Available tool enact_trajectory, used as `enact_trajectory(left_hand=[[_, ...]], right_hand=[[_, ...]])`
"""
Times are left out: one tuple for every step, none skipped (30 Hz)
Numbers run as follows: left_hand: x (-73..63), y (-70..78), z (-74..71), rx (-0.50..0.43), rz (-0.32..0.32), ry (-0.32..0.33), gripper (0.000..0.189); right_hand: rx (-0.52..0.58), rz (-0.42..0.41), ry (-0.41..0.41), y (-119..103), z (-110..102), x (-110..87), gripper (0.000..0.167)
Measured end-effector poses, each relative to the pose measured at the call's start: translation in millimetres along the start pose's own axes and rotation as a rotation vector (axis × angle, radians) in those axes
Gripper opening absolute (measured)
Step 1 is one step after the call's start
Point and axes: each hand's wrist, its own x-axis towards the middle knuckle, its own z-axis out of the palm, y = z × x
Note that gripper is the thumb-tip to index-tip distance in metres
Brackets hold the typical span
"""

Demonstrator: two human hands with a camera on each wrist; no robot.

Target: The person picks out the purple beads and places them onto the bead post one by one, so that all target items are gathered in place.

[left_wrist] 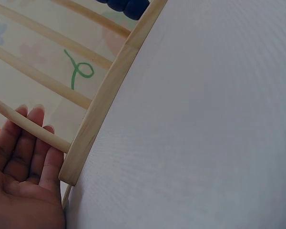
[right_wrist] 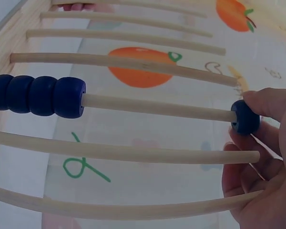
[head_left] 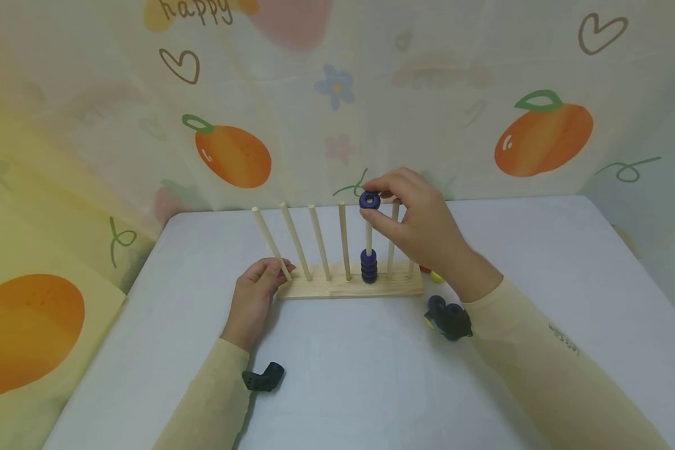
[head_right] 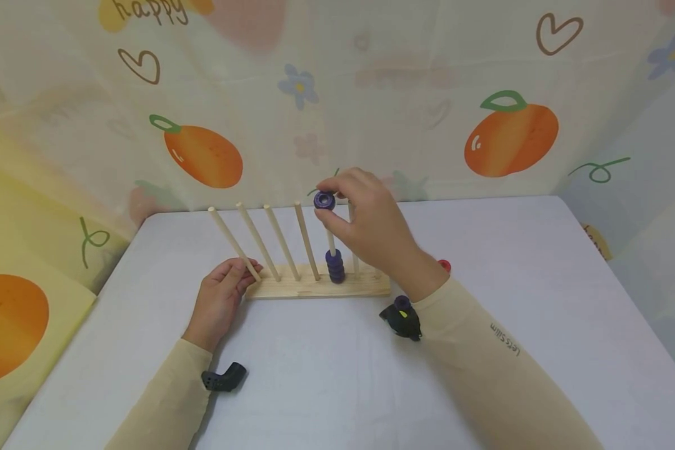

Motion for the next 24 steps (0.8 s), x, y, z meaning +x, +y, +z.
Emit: enact_trajectory(left_hand=[[0.1, 0.4, 0.3, 0.001, 0.000, -0.002, 0.047], [0.3, 0.5, 0.2, -0.001, 0.001, -0.003, 0.047], [0.3, 0.6, 0.3, -0.003, 0.003, -0.004, 0.047], [0.2, 0.7, 0.4, -0.004, 0.004, -0.005, 0.047], [0.2, 0.8, 0.3, -0.006, 0.006, -0.007, 0.047], [0.1, 0.9, 0.3, -0.006, 0.007, -0.008, 0.047], [0.2, 0.6, 0.1, -0.006, 0.007, -0.007, 0.047], [0.1, 0.5, 0.1, -0.008, 0.006, -0.006, 0.047], [0.0, 0.4, 0.0, -0.004, 0.005, -0.007, 0.047], [-0.1, 0.4, -0.1, -0.003, 0.003, -0.007, 0.047], [-0.3, 0.6, 0.0, -0.003, 0.002, -0.007, 0.047], [-0.5, 0.7, 0.0, 0.000, 0.001, -0.006, 0.047], [-0.6, 0.6, 0.0, 0.003, 0.001, -0.006, 0.047], [-0.6, 0.6, 0.1, 0.004, 0.001, -0.006, 0.047], [-0.6, 0.7, 0.2, 0.004, 0.002, -0.006, 0.047], [-0.7, 0.8, 0.3, 0.003, 0.004, -0.005, 0.047], [-0.6, 0.9, 0.5, 0.005, 0.003, -0.006, 0.047], [-0.6, 0.9, 0.6, 0.003, 0.003, -0.006, 0.047], [-0.5, 0.8, 0.7, 0.003, 0.002, -0.006, 0.047], [-0.6, 1.0, 0.9, -0.002, 0.001, -0.007, 0.046], [-0.7, 1.1, 1.0, -0.004, 0.000, -0.005, 0.046], [-0.9, 1.3, 1.1, -0.007, 0.000, -0.004, 0.046], [-1.0, 1.7, 1.2, -0.008, -0.002, -0.003, 0.046], [-1.1, 1.7, 1.1, -0.012, -0.002, 0.000, 0.046]], right_hand=[[-0.004, 0.003, -0.002, 0.1, 0.0, 0.0, 0.030], [-0.008, 0.007, -0.004, 0.1, 0.0, 0.0, 0.029], [-0.010, 0.011, -0.007, -0.2, -0.3, -0.2, 0.029], [-0.015, 0.015, -0.010, -0.4, -0.4, -0.3, 0.029], [-0.020, 0.020, -0.013, -0.4, -0.5, -0.4, 0.029], [-0.023, 0.025, -0.015, -0.1, -0.5, -0.5, 0.028], [-0.026, 0.029, -0.018, 0.1, -0.5, -0.6, 0.028], [-0.028, 0.032, -0.020, -0.2, -0.8, -0.8, 0.029], [-0.030, 0.033, -0.022, -0.3, -1.1, -0.9, 0.029], [-0.032, 0.034, -0.023, -0.2, -1.2, -0.9, 0.029], [-0.031, 0.036, -0.025, -0.2, -1.4, -1.0, 0.028], [-0.030, 0.039, -0.026, -0.1, -1.7, -1.1, 0.028], [-0.028, 0.041, -0.028, -0.2, -2.0, -1.3, 0.028], [-0.025, 0.045, -0.030, -0.4, -2.3, -1.4, 0.028], [-0.020, 0.050, -0.032, -0.4, -2.6, -1.5, 0.027], [-0.013, 0.057, -0.036, -0.5, -2.9, -1.7, 0.027], [-0.001, 0.066, -0.038, -0.5, -3.4, -1.9, 0.026], [0.012, 0.073, -0.040, -0.7, -3.9, -2.1, 0.026], [0.026, 0.081, -0.042, -0.8, -4.5, -2.3, 0.026], [0.045, 0.089, -0.044, -0.9, -5.3, -2.6, 0.026], [0.064, 0.096, -0.045, -0.8, -6.0, -2.9, 0.025], [0.082, 0.102, -0.045, -0.5, -6.8, -3.2, 0.025], [0.100, 0.107, -0.046, -0.5, -7.7, -3.5, 0.025], [0.115, 0.110, -0.048, -0.6, -8.5, -3.7, 0.025]])
